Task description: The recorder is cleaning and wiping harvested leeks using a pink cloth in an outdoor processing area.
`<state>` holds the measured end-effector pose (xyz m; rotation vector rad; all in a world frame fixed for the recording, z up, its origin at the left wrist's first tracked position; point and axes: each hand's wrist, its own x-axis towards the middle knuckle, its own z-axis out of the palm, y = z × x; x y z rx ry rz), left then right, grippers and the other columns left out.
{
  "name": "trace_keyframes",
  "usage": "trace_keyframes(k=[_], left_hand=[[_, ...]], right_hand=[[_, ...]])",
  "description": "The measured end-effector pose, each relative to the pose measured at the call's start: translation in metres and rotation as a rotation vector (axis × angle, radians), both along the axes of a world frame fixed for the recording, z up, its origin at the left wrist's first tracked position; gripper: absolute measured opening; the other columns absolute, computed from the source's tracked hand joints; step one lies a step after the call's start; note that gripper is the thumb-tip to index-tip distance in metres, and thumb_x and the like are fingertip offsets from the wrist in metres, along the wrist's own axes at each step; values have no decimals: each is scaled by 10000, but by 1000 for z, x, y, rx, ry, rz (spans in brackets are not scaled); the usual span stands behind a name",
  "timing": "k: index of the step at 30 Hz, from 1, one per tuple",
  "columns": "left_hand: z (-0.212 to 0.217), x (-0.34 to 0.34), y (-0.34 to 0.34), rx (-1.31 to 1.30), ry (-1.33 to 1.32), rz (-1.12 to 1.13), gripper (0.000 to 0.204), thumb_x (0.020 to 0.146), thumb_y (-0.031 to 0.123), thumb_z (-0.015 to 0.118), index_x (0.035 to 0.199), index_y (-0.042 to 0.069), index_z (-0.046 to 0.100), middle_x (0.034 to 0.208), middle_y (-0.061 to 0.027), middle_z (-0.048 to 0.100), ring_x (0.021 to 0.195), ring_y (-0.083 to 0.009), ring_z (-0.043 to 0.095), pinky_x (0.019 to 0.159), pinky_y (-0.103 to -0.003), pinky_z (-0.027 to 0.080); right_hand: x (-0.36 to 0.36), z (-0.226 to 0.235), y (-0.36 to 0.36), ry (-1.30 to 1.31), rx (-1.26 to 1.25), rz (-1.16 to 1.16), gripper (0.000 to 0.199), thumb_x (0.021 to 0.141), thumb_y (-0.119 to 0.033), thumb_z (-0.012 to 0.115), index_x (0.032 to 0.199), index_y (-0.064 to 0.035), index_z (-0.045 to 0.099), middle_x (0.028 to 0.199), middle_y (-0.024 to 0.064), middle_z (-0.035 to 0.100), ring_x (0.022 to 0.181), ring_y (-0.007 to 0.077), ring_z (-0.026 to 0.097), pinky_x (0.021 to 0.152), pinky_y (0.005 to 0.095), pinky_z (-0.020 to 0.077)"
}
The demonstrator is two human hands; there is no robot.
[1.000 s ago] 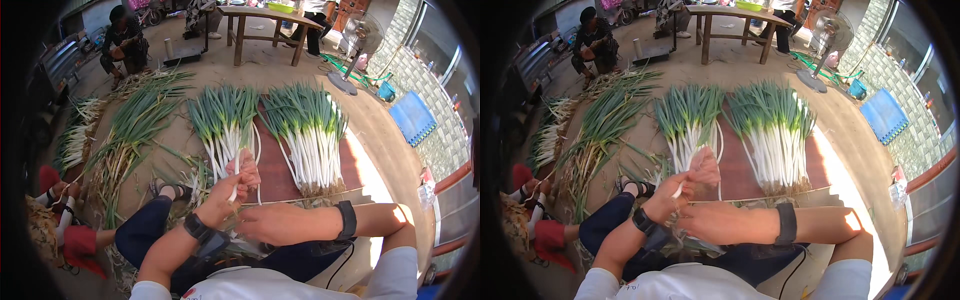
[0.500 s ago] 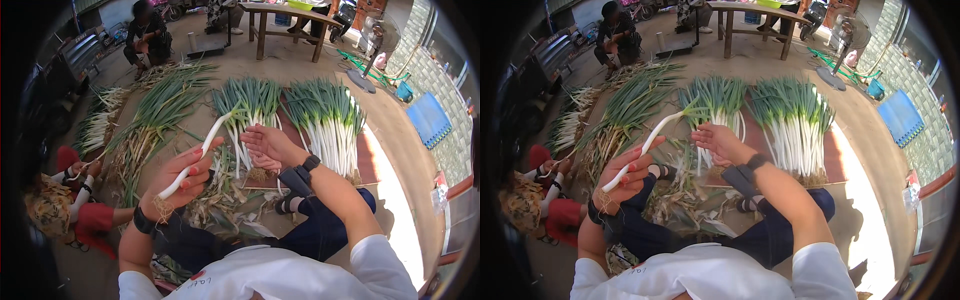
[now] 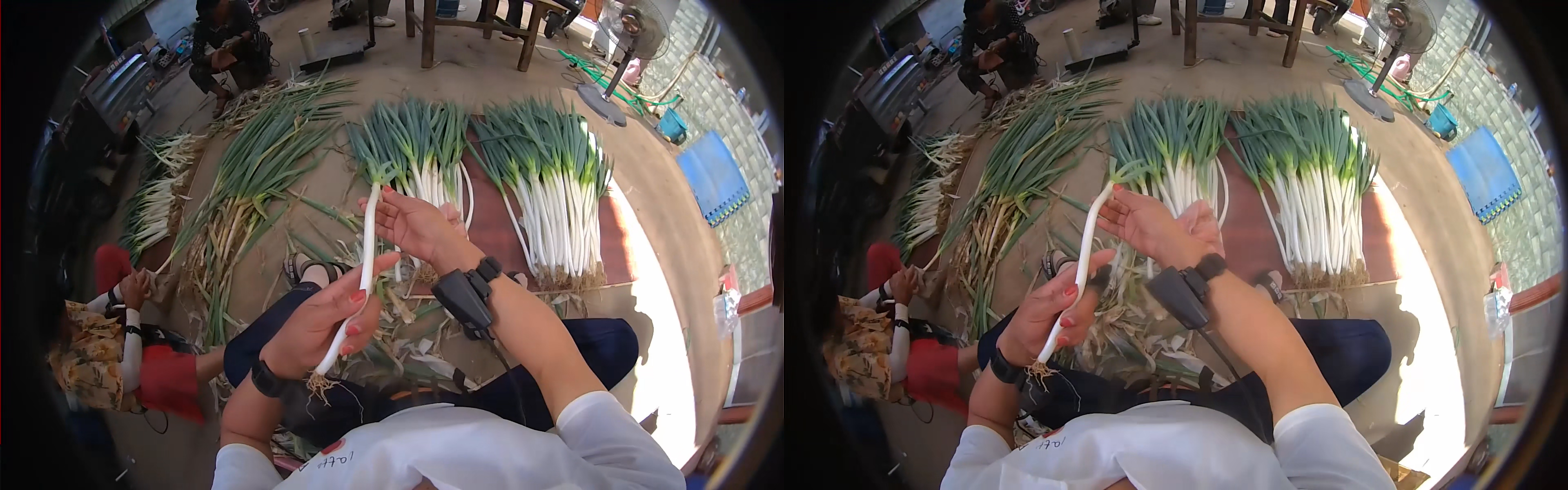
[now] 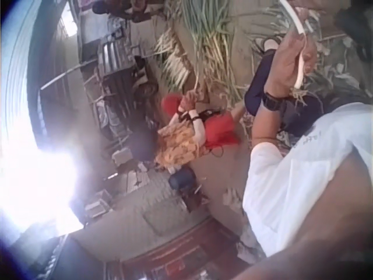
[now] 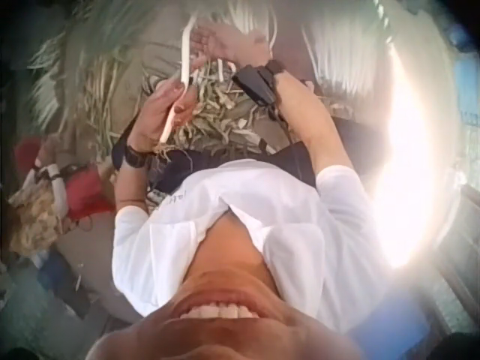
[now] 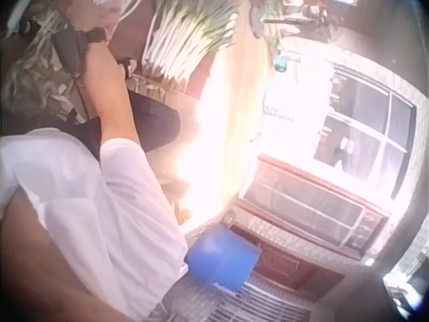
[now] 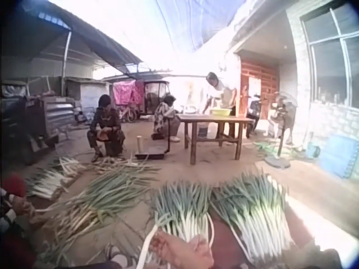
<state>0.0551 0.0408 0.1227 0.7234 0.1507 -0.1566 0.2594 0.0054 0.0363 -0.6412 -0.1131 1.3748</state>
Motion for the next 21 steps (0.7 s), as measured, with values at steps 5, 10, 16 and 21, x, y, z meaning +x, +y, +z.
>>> trace_keyframes(k=[5, 10, 16, 21], left_hand=[[-37, 16, -2, 196, 9, -96, 592, 894, 219, 478, 1379, 95, 163, 656, 5, 437, 549, -94, 455, 503, -210, 391], [-138, 20, -21, 367, 372, 234, 329, 860, 179, 560, 1142, 49, 454, 778, -21, 560, 718, -102, 559, 622, -217, 436], [-225, 45, -7, 208, 468, 351, 193, 871, 197, 541, 1004, 58, 527, 777, -17, 569, 711, -101, 560, 602, -232, 449], [-243, 44, 1, -20, 632, 388, 167, 883, 154, 493, 1027, 76, 520, 777, 5, 553, 699, -85, 548, 596, -219, 445]], right_hand=[[31, -4, -7, -231, 42, -167, 191, 870, -135, 509, 1039, -46, 522, 934, 52, 600, 838, 124, 545, 786, 278, 447], [63, -33, -3, -574, -134, -334, 281, 854, -100, 509, 1116, -6, 472, 985, 53, 565, 855, 135, 554, 791, 284, 454], [98, -148, -50, -735, -522, -203, 364, 832, -103, 488, 1167, 30, 435, 1024, 109, 556, 901, 191, 569, 807, 292, 461], [89, -204, -83, -1019, -785, -62, 468, 782, -131, 556, 1211, -2, 421, 1123, 160, 502, 999, 260, 525, 807, 346, 454]])
